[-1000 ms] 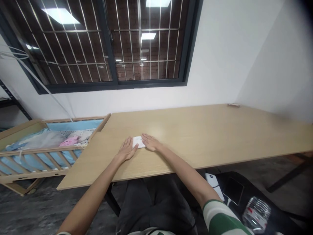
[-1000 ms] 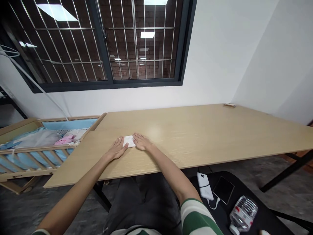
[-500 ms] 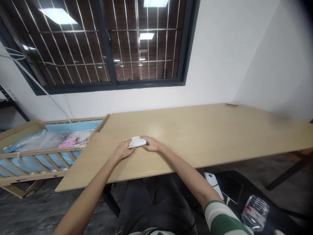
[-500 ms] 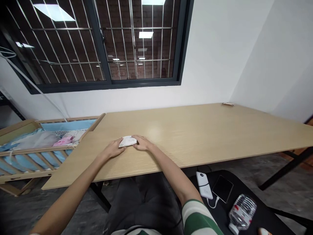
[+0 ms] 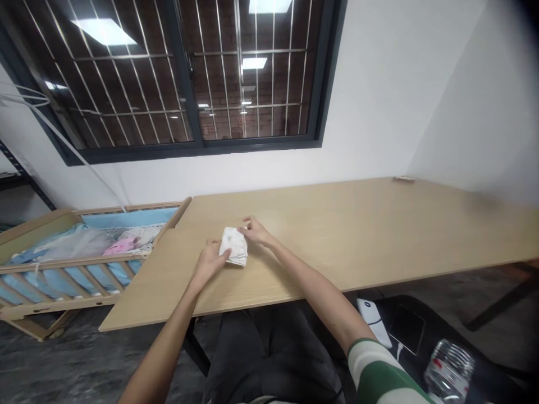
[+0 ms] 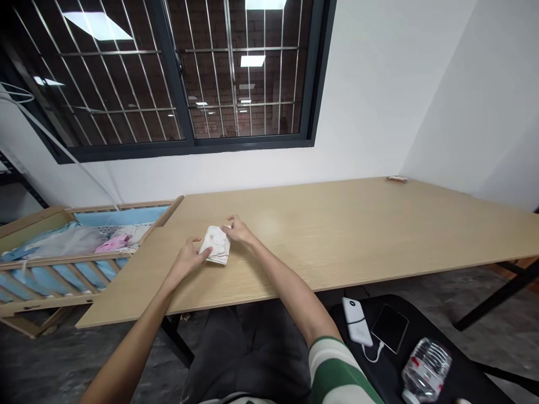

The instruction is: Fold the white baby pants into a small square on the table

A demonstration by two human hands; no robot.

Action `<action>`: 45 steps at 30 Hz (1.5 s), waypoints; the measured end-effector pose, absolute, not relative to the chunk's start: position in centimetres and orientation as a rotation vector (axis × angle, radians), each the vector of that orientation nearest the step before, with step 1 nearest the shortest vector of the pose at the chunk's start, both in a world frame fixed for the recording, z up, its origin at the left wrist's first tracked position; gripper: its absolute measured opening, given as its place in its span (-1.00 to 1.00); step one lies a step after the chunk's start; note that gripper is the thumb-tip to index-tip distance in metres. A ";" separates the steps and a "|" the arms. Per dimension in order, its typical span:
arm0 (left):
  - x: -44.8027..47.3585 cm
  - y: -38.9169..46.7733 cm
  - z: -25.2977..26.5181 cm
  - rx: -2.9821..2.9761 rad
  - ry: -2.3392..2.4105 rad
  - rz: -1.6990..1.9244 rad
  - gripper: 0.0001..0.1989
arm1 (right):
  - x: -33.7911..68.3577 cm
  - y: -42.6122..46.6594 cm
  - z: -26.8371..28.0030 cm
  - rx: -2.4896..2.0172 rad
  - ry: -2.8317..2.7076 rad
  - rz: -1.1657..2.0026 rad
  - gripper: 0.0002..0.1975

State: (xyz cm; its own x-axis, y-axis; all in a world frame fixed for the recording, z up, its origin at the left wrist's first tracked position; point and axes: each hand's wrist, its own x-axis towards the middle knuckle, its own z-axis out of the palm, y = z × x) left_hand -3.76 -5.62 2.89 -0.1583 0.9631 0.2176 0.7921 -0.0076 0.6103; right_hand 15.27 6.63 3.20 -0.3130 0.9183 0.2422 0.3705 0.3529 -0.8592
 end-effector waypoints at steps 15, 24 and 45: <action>2.9 -12.0 1.2 2.286 2.268 0.676 -0.40 | 14.7 3.3 3.0 -0.818 -2.463 0.471 -0.49; 5.5 -13.0 -1.0 2.268 2.297 0.473 -0.35 | 13.5 -1.1 1.8 -0.482 -2.854 0.820 -0.46; 1.6 -11.1 1.0 1.917 2.415 0.644 -0.50 | 15.9 6.5 -1.8 -1.082 -2.346 0.428 -0.28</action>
